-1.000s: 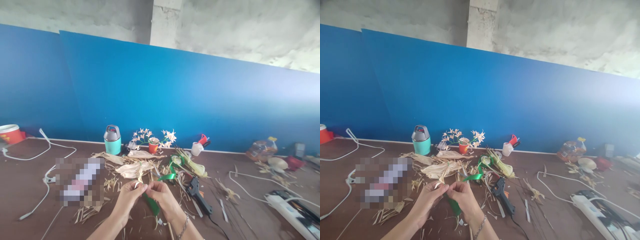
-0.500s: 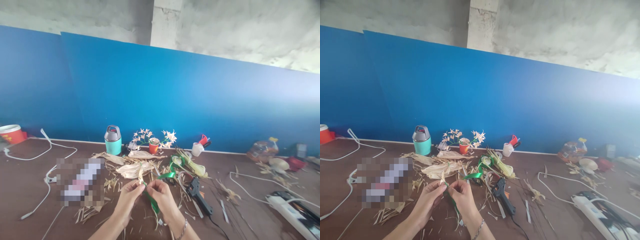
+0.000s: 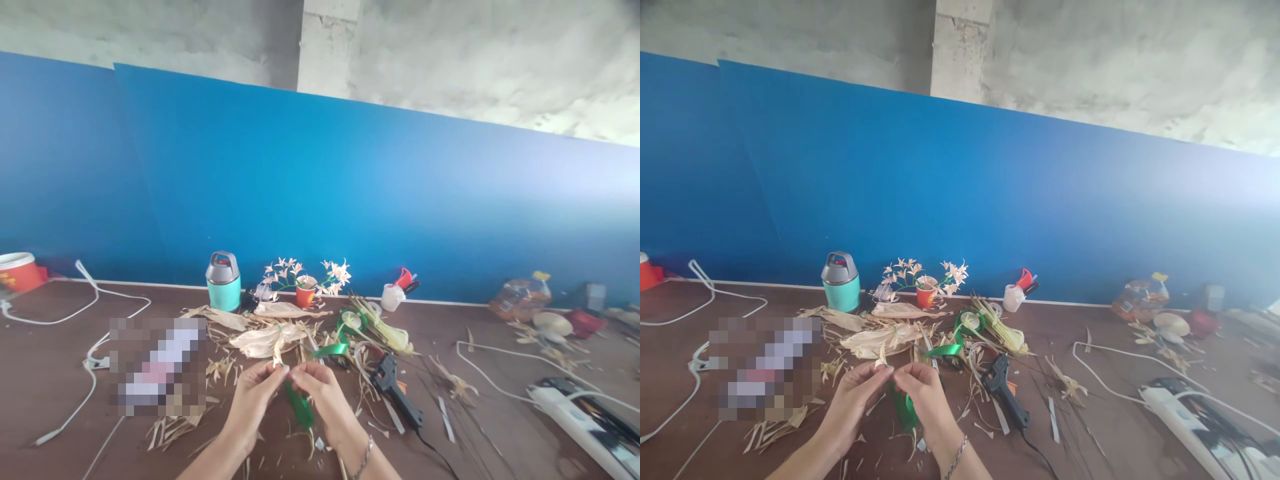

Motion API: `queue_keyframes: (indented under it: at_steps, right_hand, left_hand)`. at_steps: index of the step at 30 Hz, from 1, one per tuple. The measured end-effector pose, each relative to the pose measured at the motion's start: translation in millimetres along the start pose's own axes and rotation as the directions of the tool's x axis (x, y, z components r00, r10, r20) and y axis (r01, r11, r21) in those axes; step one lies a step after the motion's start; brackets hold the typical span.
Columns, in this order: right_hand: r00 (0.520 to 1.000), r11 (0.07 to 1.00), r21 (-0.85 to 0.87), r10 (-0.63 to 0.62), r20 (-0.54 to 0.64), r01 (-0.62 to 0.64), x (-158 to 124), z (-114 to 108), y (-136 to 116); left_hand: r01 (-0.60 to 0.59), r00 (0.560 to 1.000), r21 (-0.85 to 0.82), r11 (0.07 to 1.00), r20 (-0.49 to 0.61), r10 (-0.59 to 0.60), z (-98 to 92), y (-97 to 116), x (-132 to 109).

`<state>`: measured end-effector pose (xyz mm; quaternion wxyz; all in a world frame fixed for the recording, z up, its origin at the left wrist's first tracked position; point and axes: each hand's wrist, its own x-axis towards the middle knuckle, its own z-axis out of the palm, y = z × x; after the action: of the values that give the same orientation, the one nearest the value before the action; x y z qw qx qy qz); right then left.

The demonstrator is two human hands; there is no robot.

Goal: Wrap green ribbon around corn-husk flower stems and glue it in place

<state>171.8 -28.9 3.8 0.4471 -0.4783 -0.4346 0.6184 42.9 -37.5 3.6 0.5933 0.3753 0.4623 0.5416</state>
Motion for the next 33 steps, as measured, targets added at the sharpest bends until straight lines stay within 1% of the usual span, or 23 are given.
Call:
queue_keyframes:
  at_steps: [2, 4, 6, 9, 12, 14, 16, 18, 22, 23, 25, 27, 29, 31, 33]
  right_hand:
    - [0.999, 0.996, 0.08, 0.029, 0.024, -0.031, 0.8, -2.8, 0.2]
    - [0.998, 0.989, 0.142, 0.034, 0.048, -0.041, 1.9, -5.1, 1.4]
    - [0.997, 0.982, 0.182, 0.03, 0.073, -0.043, 2.7, -6.3, 2.8]
    - [0.995, 0.975, 0.216, 0.03, 0.095, -0.05, 2.8, -5.3, 4.3]
    - [0.997, 0.976, 0.215, 0.027, 0.066, -0.04, 2.5, -1.4, 5.5]
    - [1.0, 0.986, 0.168, -0.019, 0.013, 0.017, 3.0, 1.2, 6.8]
    - [0.991, 0.989, 0.066, -0.127, -0.047, 0.13, 4.0, 2.8, 8.6]
    - [0.968, 0.97, -0.066, -0.238, -0.084, 0.233, 4.8, 2.9, 10.4]
    - [0.933, 0.908, -0.288, -0.346, -0.104, 0.305, 2.0, 2.2, 10.0]
    - [0.921, 0.883, -0.341, -0.376, -0.1, 0.323, 0.4, 2.3, 9.1]
    - [0.883, 0.806, -0.455, -0.461, -0.084, 0.378, -3.0, 3.2, 7.4]
    - [0.826, 0.692, -0.574, -0.562, -0.048, 0.438, -5.6, 4.4, 6.8]
    - [0.76, 0.559, -0.678, -0.65, 0.0, 0.478, -6.9, 5.3, 7.6]
    - [0.711, 0.444, -0.752, -0.702, 0.046, 0.487, -7.3, 5.9, 8.9]
    - [0.689, 0.363, -0.803, -0.721, 0.079, 0.472, -7.4, 6.1, 9.6]
  left_hand:
    - [-0.002, 0.999, 0.023, 1.0, 0.035, 0.001, -1.0, 0.4, 0.3]
    - [-0.006, 0.997, 0.036, 0.999, 0.073, 0.003, -2.1, 0.2, 0.6]
    - [-0.014, 0.996, 0.044, 0.999, 0.088, 0.01, -2.8, -0.3, 0.9]
    - [-0.019, 0.997, 0.047, 0.999, 0.078, 0.015, -2.8, -0.5, 1.3]
    - [0.01, 0.999, 0.038, 0.999, 0.052, -0.012, -1.4, 0.7, 1.2]
    - [0.042, 0.998, 0.012, 0.999, 0.044, -0.042, -0.2, 1.9, 0.7]
    - [0.065, 0.997, -0.029, 0.998, 0.04, -0.063, 1.2, 2.8, -0.2]
    - [0.079, 0.997, -0.069, 0.994, 0.028, -0.077, 2.3, 3.4, -1.2]
    - [0.086, 0.996, -0.108, 0.99, 0.007, -0.085, 2.7, 2.2, -2.1]
    - [0.084, 0.996, -0.105, 0.991, 0.006, -0.084, 2.4, 1.3, -2.0]
    - [0.086, 0.996, -0.091, 0.992, -0.003, -0.087, 1.6, -0.8, -1.4]
    - [0.105, 0.994, -0.085, 0.991, -0.015, -0.106, 1.0, -3.0, -0.7]
    - [0.129, 0.991, -0.105, 0.986, -0.02, -0.132, 0.8, -4.8, -0.5]
    - [0.147, 0.988, -0.147, 0.978, -0.016, -0.151, 1.3, -6.1, -0.9]
    - [0.155, 0.987, -0.191, 0.969, -0.019, -0.161, 2.5, -6.7, -1.9]
